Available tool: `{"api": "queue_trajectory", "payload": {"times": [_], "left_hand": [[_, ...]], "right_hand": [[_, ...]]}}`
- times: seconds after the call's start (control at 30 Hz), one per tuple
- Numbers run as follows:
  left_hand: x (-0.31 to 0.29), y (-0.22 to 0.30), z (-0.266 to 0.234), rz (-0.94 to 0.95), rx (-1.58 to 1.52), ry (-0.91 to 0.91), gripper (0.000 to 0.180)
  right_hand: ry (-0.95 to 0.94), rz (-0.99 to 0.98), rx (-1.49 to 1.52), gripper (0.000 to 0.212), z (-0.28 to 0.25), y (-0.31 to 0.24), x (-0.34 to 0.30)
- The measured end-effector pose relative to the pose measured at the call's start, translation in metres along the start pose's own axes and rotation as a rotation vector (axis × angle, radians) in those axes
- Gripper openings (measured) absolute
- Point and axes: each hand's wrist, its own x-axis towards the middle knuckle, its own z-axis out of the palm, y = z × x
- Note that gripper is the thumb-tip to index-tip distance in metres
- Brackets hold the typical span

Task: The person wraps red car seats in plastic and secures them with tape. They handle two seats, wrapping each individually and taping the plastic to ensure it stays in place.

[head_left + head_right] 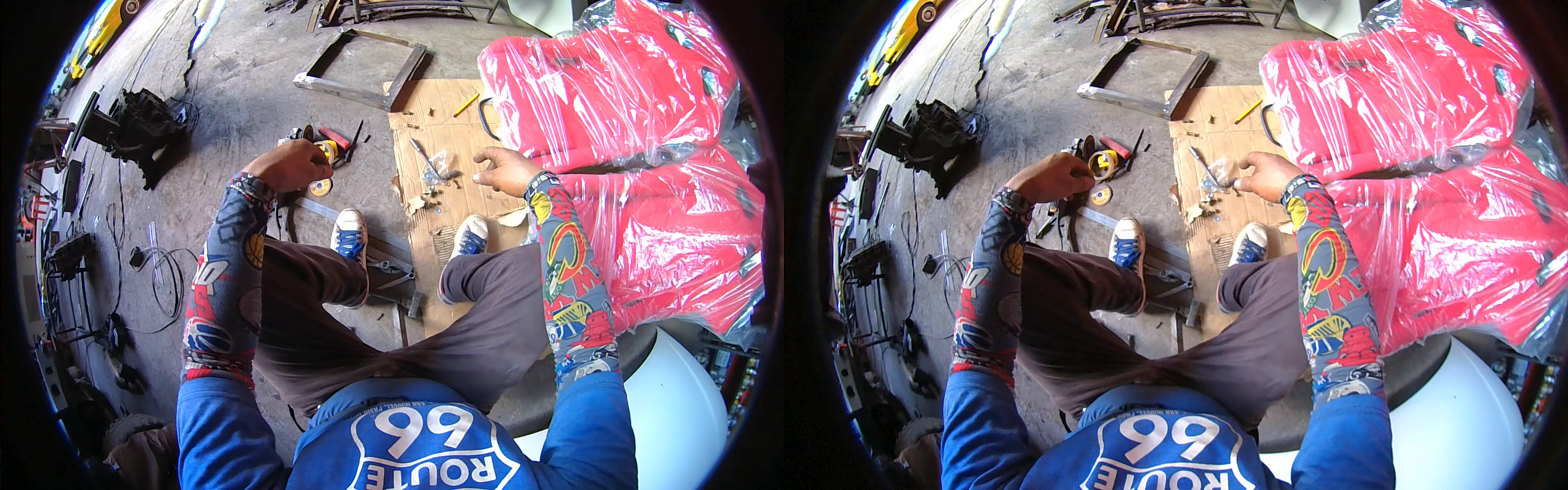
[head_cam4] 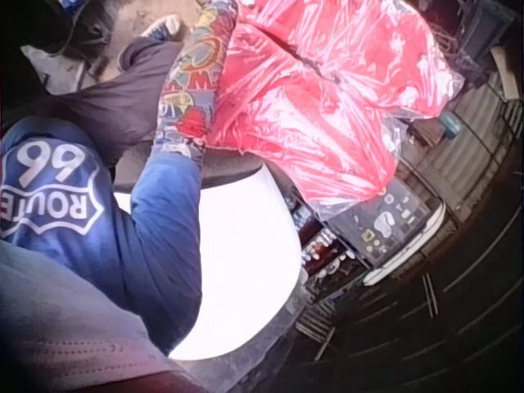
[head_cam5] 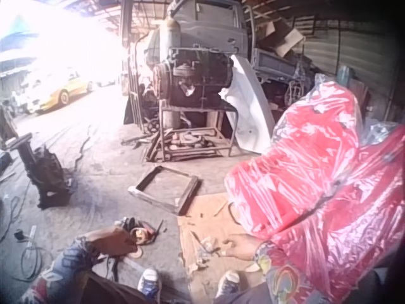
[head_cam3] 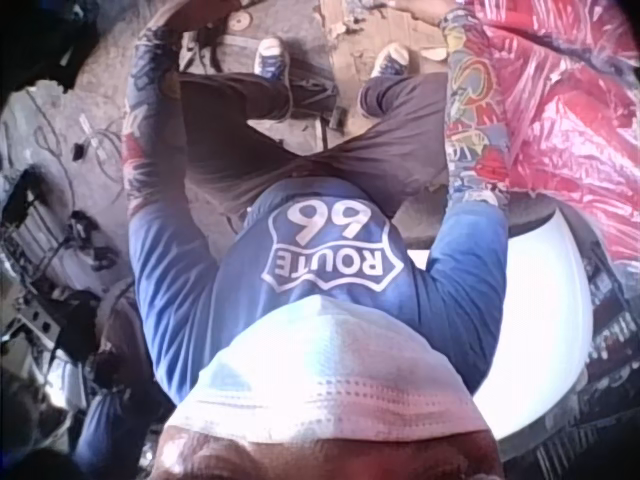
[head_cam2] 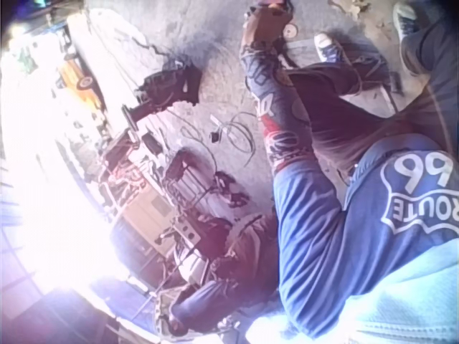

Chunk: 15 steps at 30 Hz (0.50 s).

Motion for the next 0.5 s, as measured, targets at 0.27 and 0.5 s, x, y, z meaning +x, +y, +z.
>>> {"api": "queue_trajectory", "payload": {"times": [0.27, 0.5], "left_hand": [[0.004, -0.014, -0.003, -0.101, -0.019, -0.054, 0.034], [0.004, -0.016, 0.0, -0.073, -0.034, -0.03, 0.034]], "right_hand": [[-0.009, -0.014, 0.063, 0.056, 0.002, 0.003, 0.004], [-0.02, -0.029, 0.143, 0.056, 0.002, 0.003, 0.002]]}}
